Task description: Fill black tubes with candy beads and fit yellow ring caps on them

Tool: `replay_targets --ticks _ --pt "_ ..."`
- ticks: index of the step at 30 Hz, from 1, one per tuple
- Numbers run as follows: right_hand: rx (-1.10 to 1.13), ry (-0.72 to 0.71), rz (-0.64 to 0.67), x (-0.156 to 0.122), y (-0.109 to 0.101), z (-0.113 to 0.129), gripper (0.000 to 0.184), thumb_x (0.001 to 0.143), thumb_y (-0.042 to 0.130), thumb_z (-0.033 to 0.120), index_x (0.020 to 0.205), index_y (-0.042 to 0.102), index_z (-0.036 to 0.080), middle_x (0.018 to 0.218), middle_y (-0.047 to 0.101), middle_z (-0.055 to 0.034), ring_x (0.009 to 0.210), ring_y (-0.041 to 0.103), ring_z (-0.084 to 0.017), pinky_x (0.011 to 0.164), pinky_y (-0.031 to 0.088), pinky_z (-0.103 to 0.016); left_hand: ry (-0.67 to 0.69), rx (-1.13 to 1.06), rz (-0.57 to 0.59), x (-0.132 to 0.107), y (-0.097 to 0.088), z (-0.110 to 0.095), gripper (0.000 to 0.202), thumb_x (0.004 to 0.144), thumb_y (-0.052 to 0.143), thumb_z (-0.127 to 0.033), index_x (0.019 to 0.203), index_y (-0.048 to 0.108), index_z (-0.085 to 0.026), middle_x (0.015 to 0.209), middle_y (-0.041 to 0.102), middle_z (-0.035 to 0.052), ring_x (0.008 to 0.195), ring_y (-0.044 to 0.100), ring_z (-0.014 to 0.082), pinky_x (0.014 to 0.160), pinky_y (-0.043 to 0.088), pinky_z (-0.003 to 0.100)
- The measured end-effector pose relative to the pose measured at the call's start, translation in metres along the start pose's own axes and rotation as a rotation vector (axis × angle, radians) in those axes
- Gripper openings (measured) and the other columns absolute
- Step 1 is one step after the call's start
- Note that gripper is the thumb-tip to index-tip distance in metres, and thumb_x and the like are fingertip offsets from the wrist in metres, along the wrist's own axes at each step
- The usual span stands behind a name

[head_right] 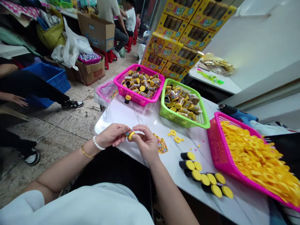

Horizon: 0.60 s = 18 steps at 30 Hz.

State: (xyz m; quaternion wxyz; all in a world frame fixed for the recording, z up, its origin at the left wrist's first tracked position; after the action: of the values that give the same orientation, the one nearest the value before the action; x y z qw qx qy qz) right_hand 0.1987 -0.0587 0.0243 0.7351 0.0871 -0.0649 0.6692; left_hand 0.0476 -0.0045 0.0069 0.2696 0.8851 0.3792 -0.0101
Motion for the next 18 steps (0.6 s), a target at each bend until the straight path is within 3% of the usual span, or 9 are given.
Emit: replay_targets --ticks 3,7,10,12,13,15,18 --pt "-0.035 -0.063 0.039 -0.006 0.004 0.004 0.014 0.080 0.080 0.024 0.093 0.078 0.026 0.101 0.066 -0.0033 0.085 0.070 -0.016 0.070 0.066 -0.030 -0.033 -0.001 0.016 0.001 0.001 0.000 0.062 0.066 0.075 -0.071 0.076 0.059 -0.013 0.049 0.059 -0.0022 0.029 0.045 0.0057 0.029 0.028 0.016" --pt "-0.053 -0.105 -0.003 0.003 -0.003 0.007 0.009 0.078 0.081 0.024 0.087 0.079 0.024 0.098 0.065 -0.0031 0.074 0.070 -0.015 0.065 0.066 -0.033 -0.032 -0.039 0.016 0.004 0.002 -0.001 0.064 0.067 0.076 -0.071 0.090 0.056 -0.014 0.054 0.063 -0.0014 0.031 0.048 0.0064 0.031 0.031 0.015" --pt "-0.221 -0.184 -0.211 0.042 -0.037 0.026 0.014 0.082 0.076 0.030 0.095 0.076 0.023 0.099 0.068 -0.0035 0.069 0.070 -0.015 0.068 0.065 -0.036 -0.024 -0.058 -0.004 0.004 0.001 -0.001 0.075 0.068 0.074 -0.072 0.110 0.050 -0.016 0.062 0.068 0.0018 0.036 0.055 0.0104 0.034 0.039 0.017" --pt "-0.438 -0.337 -0.425 0.072 -0.070 0.048 0.022 0.084 0.074 0.032 0.104 0.075 0.023 0.106 0.068 -0.0054 0.078 0.070 -0.017 0.073 0.064 -0.038 -0.020 -0.053 -0.006 0.004 0.001 0.000 0.081 0.067 0.077 -0.070 0.117 0.046 -0.015 0.066 0.070 0.0034 0.041 0.059 0.0123 0.037 0.043 0.019" --pt "-0.557 -0.404 -0.470 0.084 -0.085 0.058 0.032 0.083 0.074 0.032 0.114 0.072 0.025 0.117 0.066 -0.0070 0.087 0.070 -0.019 0.076 0.064 -0.039 -0.015 -0.051 -0.005 0.003 0.000 0.000 0.082 0.066 0.079 -0.068 0.118 0.046 -0.014 0.066 0.070 0.0036 0.043 0.060 0.0127 0.039 0.045 0.020" --pt "-0.801 -0.373 -0.451 0.096 -0.106 0.067 0.053 0.079 0.076 0.029 0.131 0.065 0.027 0.124 0.064 -0.0078 0.090 0.069 -0.020 0.079 0.062 -0.040 0.003 -0.050 -0.009 0.001 -0.001 0.000 0.081 0.065 0.082 -0.063 0.118 0.047 -0.013 0.067 0.069 0.0033 0.046 0.061 0.0127 0.041 0.047 0.020" --pt "-1.022 -0.246 -0.315 0.072 -0.116 0.055 0.034 0.083 0.070 0.030 0.117 0.074 0.025 0.101 0.071 -0.0053 0.076 0.067 -0.018 0.078 0.058 -0.039 0.037 -0.037 -0.023 -0.002 -0.003 0.000 0.070 0.069 0.082 -0.057 0.113 0.054 -0.012 0.070 0.068 0.0026 0.050 0.062 0.0117 0.043 0.047 0.019"
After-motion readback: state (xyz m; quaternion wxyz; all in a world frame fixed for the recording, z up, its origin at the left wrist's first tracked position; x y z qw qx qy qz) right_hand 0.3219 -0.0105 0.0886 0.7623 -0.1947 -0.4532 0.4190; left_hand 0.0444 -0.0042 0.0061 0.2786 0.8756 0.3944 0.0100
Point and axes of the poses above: each hand's wrist, its own x-axis towards the middle knuckle, its own y-axis out of the palm, z = x × y, the point moved 3 cm from there along x, towards the middle knuckle
